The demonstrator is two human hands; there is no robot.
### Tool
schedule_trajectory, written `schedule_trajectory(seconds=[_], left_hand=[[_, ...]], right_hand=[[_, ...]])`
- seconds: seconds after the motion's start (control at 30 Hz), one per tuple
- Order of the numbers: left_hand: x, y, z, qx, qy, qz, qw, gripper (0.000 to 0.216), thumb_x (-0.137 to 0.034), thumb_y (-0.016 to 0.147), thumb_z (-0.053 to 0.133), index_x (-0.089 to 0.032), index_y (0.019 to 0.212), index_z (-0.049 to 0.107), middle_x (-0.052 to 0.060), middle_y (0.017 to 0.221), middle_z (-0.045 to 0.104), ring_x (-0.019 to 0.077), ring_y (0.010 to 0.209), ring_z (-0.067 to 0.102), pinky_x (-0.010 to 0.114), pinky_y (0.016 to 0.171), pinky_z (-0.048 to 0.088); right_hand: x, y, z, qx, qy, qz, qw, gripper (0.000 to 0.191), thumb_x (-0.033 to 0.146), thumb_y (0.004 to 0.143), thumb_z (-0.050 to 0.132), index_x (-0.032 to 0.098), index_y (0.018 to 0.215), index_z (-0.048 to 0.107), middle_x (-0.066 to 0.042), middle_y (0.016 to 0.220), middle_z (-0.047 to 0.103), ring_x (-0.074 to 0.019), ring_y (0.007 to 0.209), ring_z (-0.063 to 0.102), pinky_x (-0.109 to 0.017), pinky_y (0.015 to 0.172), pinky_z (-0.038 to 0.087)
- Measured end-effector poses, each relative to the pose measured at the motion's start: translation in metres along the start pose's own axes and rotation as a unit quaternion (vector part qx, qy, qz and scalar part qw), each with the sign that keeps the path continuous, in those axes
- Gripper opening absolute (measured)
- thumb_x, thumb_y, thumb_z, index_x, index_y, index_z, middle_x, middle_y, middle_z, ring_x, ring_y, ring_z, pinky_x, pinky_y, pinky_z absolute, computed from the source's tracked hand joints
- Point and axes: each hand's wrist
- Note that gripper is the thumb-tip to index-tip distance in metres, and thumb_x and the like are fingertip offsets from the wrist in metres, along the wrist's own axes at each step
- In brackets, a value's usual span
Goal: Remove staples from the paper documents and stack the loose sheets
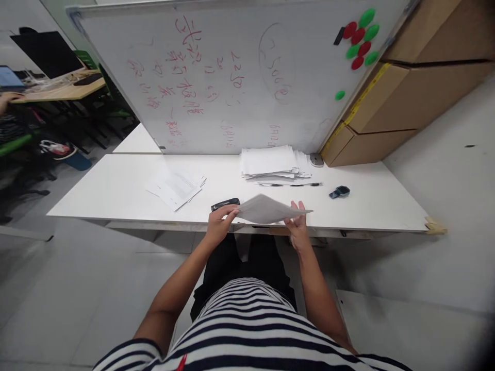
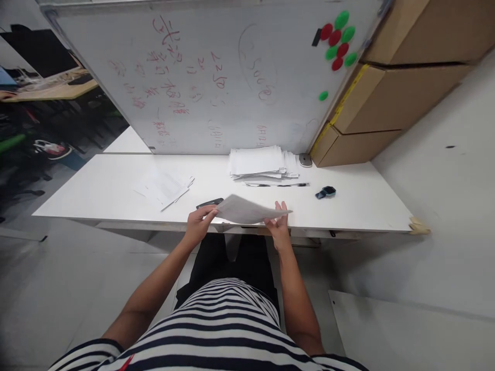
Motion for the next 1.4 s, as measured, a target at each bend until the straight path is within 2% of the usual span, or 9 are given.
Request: schedule_trajectory(seconds=[0.13, 0.23, 0.37, 0.5, 0.7, 0.97, 1.1, 1.3, 1.4], left_hand=[[0.014, -0.008, 0.007, -0.026, -0.034, -0.136, 0.99, 0.023, -0.04, 0.084, 0.06, -0.02, 0.087, 0.07, 0.005, 0.093, 0.072, 0.0202, 0.089, 0.067, 0.035, 0.081, 0.054], [0.019, -0.014, 0.012, 0.002, -0.086, -0.166, 0.982, 0.025, -0.038, 0.082, 0.063, -0.019, 0.099, 0.064, 0.007, 0.101, 0.07, 0.0194, 0.093, 0.066, 0.035, 0.083, 0.052], [0.017, -0.015, 0.009, 0.083, -0.136, -0.148, 0.976, 0.042, -0.034, 0.079, 0.067, -0.021, 0.117, 0.051, 0.008, 0.108, 0.068, 0.0206, 0.108, 0.061, 0.036, 0.09, 0.049], [0.009, -0.012, 0.0, 0.122, -0.096, -0.145, 0.977, 0.052, -0.036, 0.076, 0.071, -0.022, 0.121, 0.051, 0.008, 0.111, 0.067, 0.0216, 0.112, 0.059, 0.037, 0.094, 0.047], [0.011, -0.012, -0.003, 0.155, -0.077, -0.157, 0.972, 0.037, -0.043, 0.082, 0.063, -0.02, 0.111, 0.059, 0.008, 0.113, 0.066, 0.0211, 0.105, 0.062, 0.037, 0.091, 0.05], [0.011, 0.001, 0.008, 0.117, -0.06, -0.162, 0.978, 0.04, -0.047, 0.08, 0.064, -0.018, 0.108, 0.067, 0.009, 0.108, 0.07, 0.0252, 0.1, 0.065, 0.038, 0.086, 0.053], [0.019, 0.002, 0.016, 0.098, -0.046, -0.159, 0.981, 0.041, -0.048, 0.082, 0.061, -0.017, 0.108, 0.067, 0.009, 0.106, 0.071, 0.0256, 0.098, 0.066, 0.038, 0.083, 0.054], [0.021, -0.014, 0.021, 0.141, 0.014, -0.01, 0.99, 0.031, -0.042, 0.09, 0.051, -0.022, 0.107, 0.068, 0.006, 0.107, 0.07, 0.0213, 0.1, 0.064, 0.037, 0.089, 0.05], [0.028, -0.019, 0.023, 0.105, 0.017, -0.044, 0.993, 0.031, -0.044, 0.089, 0.053, -0.021, 0.104, 0.068, 0.005, 0.1, 0.071, 0.0207, 0.094, 0.065, 0.035, 0.084, 0.051]], right_hand=[[0.009, 0.01, 0.005, -0.012, -0.032, 0.036, 0.999, 0.049, 0.046, 0.071, 0.073, 0.017, 0.109, 0.067, -0.01, 0.109, 0.071, -0.0263, 0.103, 0.063, -0.045, 0.096, 0.046], [0.026, 0.012, 0.012, -0.013, -0.085, 0.022, 0.996, 0.041, 0.047, 0.073, 0.071, 0.016, 0.1, 0.071, -0.009, 0.102, 0.073, -0.0265, 0.1, 0.064, -0.045, 0.093, 0.046], [0.048, 0.011, 0.021, -0.016, -0.12, -0.02, 0.992, 0.034, 0.045, 0.078, 0.065, 0.016, 0.096, 0.072, -0.009, 0.101, 0.073, -0.0246, 0.098, 0.065, -0.04, 0.091, 0.047], [0.052, 0.008, 0.023, -0.092, -0.187, -0.019, 0.978, 0.04, 0.047, 0.077, 0.064, 0.014, 0.1, 0.069, -0.01, 0.096, 0.073, -0.0256, 0.092, 0.065, -0.038, 0.084, 0.049], [0.042, 0.003, 0.018, -0.112, -0.215, -0.033, 0.97, 0.043, 0.048, 0.079, 0.06, 0.016, 0.106, 0.066, -0.01, 0.102, 0.072, -0.0269, 0.098, 0.064, -0.04, 0.088, 0.048], [0.043, 0.001, 0.024, -0.089, -0.22, -0.059, 0.97, 0.039, 0.048, 0.08, 0.061, 0.017, 0.104, 0.066, -0.009, 0.1, 0.072, -0.0255, 0.096, 0.064, -0.039, 0.087, 0.048], [0.029, 0.006, 0.029, -0.052, -0.194, -0.053, 0.978, 0.041, 0.049, 0.079, 0.061, 0.017, 0.105, 0.064, -0.009, 0.104, 0.071, -0.0244, 0.098, 0.063, -0.039, 0.09, 0.047], [0.005, 0.002, 0.035, -0.081, -0.179, 0.0, 0.981, 0.048, 0.048, 0.077, 0.063, 0.012, 0.109, 0.063, -0.014, 0.107, 0.07, -0.0262, 0.102, 0.063, -0.041, 0.092, 0.046], [0.004, -0.001, 0.034, -0.1, -0.181, -0.022, 0.978, 0.046, 0.048, 0.078, 0.062, 0.015, 0.11, 0.062, -0.012, 0.109, 0.07, -0.0254, 0.102, 0.063, -0.041, 0.092, 0.046]])
Point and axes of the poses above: each hand's wrist, its own y-axis towards the middle knuckle, its own z-axis out of the palm, x = y × z
